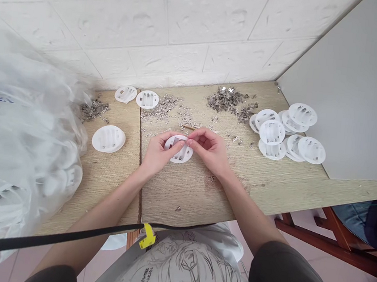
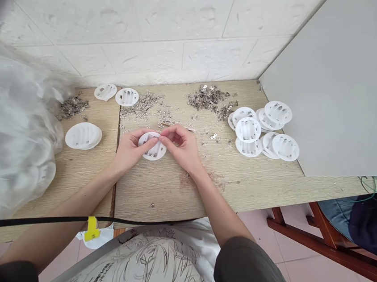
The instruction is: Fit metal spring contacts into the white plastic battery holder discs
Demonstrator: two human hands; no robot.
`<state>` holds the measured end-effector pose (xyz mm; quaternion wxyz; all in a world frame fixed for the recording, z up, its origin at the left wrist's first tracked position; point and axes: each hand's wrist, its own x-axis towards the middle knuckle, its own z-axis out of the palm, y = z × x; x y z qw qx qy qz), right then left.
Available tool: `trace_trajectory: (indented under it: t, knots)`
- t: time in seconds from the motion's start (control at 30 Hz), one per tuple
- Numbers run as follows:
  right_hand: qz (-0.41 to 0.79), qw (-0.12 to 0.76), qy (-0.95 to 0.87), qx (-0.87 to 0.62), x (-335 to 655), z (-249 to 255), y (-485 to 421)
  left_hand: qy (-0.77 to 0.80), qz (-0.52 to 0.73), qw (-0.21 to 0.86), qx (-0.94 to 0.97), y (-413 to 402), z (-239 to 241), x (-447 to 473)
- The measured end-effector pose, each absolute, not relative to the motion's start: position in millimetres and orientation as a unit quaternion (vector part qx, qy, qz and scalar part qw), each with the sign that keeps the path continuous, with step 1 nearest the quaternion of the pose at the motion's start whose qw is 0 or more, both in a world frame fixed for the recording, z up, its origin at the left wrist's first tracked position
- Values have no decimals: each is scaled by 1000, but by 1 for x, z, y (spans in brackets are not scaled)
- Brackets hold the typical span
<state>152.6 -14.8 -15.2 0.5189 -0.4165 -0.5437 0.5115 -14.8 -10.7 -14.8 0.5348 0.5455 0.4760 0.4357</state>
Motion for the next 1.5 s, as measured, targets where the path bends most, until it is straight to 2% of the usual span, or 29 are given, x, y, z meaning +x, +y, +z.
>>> trace_trajectory:
  t: [0.43,0.63,1.07,1.5]
  knots:
    - [468,518,-562,-444,154,-18,-13,470,427,545,547,-11,-15,-15]
    - [364,490,-633,-477,158,-15,-14,486,439,530,539,-12,-15,-14]
    - [360,474,-653,-468,149,-20,-15,484,463,423,610,-13,-20,-13]
    - [300,430,-672,-523,144,-19,-17,505,449,352,648,-18,-13,-8]
